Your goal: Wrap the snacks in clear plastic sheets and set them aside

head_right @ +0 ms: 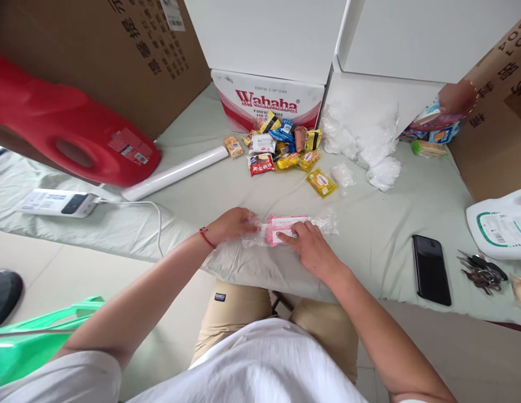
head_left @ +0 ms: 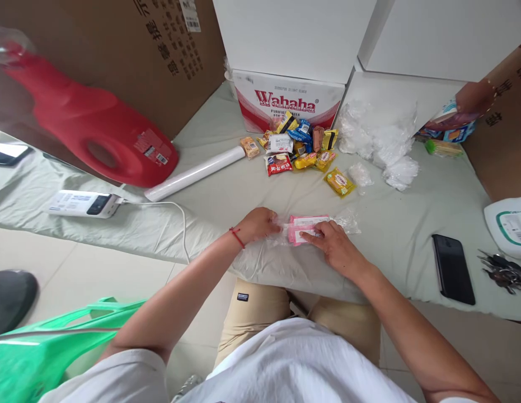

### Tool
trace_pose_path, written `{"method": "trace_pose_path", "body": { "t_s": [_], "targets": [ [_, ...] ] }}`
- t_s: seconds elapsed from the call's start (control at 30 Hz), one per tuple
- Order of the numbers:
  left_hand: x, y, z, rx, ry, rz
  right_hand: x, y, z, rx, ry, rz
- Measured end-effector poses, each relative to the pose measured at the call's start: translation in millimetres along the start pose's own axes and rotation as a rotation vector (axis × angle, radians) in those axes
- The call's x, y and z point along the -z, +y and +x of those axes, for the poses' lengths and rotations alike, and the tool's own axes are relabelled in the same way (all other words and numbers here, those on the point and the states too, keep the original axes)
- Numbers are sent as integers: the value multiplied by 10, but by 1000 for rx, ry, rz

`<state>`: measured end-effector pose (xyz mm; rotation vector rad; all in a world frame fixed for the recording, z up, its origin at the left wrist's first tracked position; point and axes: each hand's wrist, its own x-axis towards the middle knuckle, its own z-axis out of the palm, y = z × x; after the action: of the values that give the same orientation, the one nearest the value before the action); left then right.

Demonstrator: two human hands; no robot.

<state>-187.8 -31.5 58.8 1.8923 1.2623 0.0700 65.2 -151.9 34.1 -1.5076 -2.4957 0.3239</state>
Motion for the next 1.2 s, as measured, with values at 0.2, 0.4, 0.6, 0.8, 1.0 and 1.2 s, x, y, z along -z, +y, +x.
{"method": "trace_pose_path", "body": {
  "t_s": [0.2, 0.4, 0.6, 0.8, 1.0, 1.2],
  "targets": [
    [-117, 155, -185, -11, 148, -415, -10, -8, -1, 7, 26, 16],
    [-550, 529, -81, -81, 181, -488, -42, -57, 4, -17, 82, 47],
    [-884, 553, -231, -334, 414, 169, 281, 152, -166, -46, 240, 573],
    [-1108, 458, -283, -454, 567, 531, 482, 712, 84, -709, 532, 354],
    [-1185, 399, -156, -588, 610, 510, 348, 779, 34, -647, -16, 231],
    [-1250, 353, -146, -607, 601, 439, 415, 676, -290, -714, 186, 619]
  ]
}}
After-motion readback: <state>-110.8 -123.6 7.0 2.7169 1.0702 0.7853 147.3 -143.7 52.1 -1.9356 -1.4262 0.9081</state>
